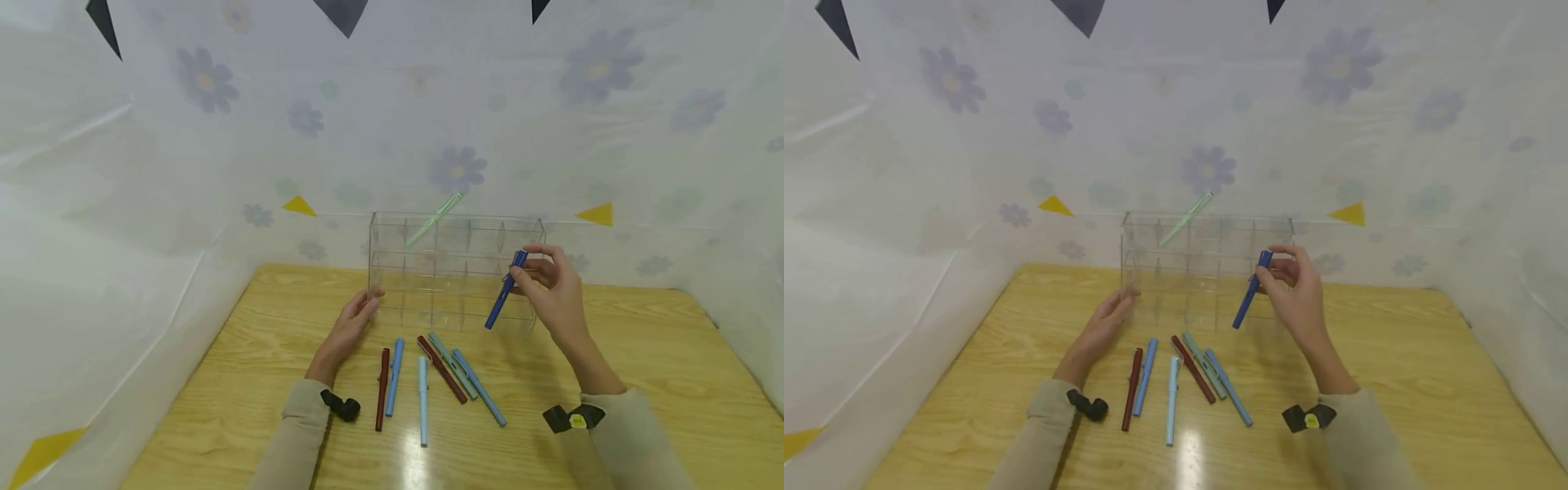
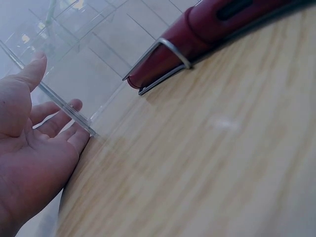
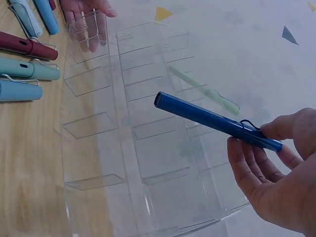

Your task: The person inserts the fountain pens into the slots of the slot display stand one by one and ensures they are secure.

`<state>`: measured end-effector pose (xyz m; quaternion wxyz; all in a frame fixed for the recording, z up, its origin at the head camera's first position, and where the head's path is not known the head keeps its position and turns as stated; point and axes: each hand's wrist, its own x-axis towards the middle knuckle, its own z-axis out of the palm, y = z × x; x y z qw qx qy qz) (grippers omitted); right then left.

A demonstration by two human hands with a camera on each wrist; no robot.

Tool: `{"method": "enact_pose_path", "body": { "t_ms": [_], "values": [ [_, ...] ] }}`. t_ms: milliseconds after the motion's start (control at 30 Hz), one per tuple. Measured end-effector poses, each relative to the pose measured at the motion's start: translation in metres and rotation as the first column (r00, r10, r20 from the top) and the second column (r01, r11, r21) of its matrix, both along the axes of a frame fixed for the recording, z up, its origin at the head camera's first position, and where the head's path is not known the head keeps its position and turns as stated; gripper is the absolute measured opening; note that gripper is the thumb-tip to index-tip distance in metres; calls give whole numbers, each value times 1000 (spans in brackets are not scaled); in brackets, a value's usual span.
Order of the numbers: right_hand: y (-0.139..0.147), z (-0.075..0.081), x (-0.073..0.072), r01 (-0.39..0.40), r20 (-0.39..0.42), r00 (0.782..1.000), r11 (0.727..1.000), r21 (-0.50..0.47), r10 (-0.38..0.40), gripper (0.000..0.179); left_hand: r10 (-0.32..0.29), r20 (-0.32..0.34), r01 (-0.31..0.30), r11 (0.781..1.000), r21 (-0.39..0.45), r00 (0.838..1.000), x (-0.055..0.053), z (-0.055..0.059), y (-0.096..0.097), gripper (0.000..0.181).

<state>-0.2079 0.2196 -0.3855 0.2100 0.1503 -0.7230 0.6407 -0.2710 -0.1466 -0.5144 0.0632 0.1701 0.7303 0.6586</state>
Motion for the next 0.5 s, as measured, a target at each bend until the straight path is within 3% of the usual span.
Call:
{"method": "enact_pose_path", "body": {
  "t_ms": [333,500],
  "values": [
    [-6,30,-24,-21,-40,999,992,-124,16,36,4,-7,-4,1000,11,1000,1,1,-2,53],
    [-10,43,-32,-29,-62,998,990,-139,21,36,1,-14,-1,1000,11,1000,2,1,-2,54]
  ]
}}
